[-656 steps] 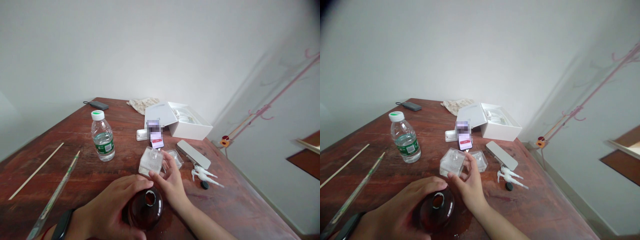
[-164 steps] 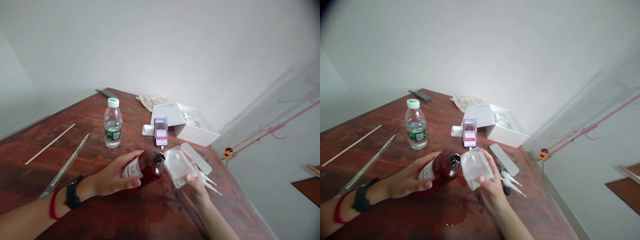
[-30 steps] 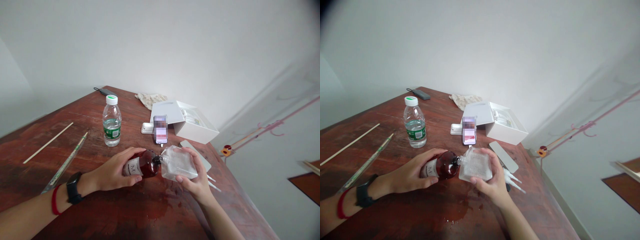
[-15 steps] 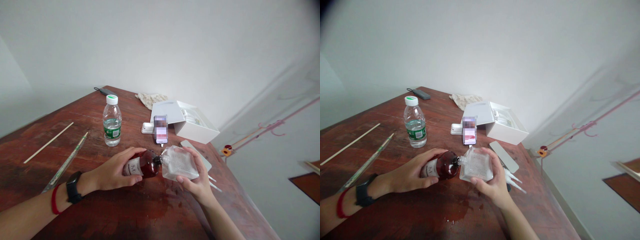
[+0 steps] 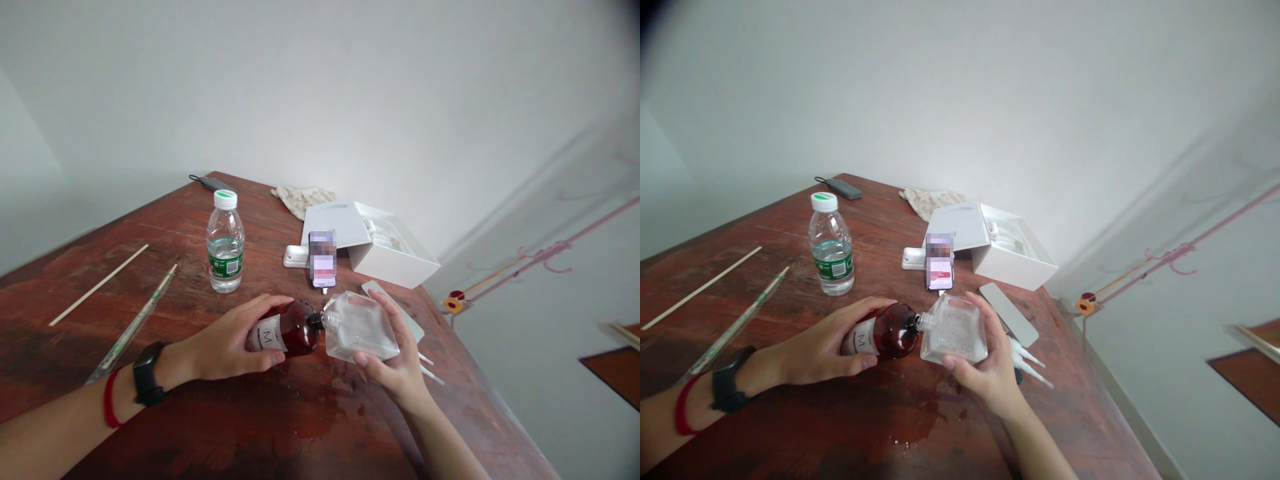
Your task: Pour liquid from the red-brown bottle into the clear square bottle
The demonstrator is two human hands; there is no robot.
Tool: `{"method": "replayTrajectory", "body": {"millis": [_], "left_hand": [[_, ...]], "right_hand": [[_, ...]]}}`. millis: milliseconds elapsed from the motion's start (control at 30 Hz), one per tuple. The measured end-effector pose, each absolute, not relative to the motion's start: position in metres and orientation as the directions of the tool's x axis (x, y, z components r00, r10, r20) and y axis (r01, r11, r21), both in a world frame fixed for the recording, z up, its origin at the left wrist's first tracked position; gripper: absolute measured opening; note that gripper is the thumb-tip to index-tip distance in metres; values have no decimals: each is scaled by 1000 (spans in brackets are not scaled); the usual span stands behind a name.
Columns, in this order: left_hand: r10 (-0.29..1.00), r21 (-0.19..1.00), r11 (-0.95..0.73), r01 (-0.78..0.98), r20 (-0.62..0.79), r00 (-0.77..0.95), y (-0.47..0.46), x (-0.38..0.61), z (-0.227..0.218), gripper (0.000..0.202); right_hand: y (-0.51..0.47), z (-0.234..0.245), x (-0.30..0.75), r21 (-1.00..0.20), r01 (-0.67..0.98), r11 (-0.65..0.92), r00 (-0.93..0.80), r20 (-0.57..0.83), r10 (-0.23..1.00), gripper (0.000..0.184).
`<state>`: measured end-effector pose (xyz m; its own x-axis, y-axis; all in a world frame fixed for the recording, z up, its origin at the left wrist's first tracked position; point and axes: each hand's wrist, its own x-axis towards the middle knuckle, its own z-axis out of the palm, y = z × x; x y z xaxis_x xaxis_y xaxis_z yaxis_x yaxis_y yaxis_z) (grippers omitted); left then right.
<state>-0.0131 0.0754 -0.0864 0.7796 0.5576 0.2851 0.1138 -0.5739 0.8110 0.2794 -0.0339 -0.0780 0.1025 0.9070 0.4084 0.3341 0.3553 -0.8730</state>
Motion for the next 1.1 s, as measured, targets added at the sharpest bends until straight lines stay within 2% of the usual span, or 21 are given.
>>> {"method": "replayTrajectory", "body": {"millis": [167, 400, 600, 733, 900, 1100], "left_hand": [[558, 817, -566, 108, 283, 780, 75, -13, -88, 68], [558, 825, -558, 95, 288, 778, 76, -14, -88, 68], [539, 850, -526, 23, 312, 783, 76, -13, -94, 69], [560, 868, -496, 10, 311, 768, 73, -12, -99, 72], [567, 888, -458, -31, 318, 760, 69, -10, -103, 73], [571, 914, -398, -86, 320, 756, 67, -8, -111, 77]], "right_hand": [[-34, -79, 280, -854, 367, 368, 93, 427, 900, 89], [-31, -83, 287, -826, 381, 415, 12, 454, 891, 83], [-33, -85, 281, -848, 353, 395, 90, 451, 888, 81], [-34, -85, 280, -865, 317, 390, 76, 433, 898, 82], [-34, -77, 281, -845, 363, 393, 77, 448, 891, 85], [-31, -57, 278, -795, 439, 418, 10, 470, 883, 76]]}}
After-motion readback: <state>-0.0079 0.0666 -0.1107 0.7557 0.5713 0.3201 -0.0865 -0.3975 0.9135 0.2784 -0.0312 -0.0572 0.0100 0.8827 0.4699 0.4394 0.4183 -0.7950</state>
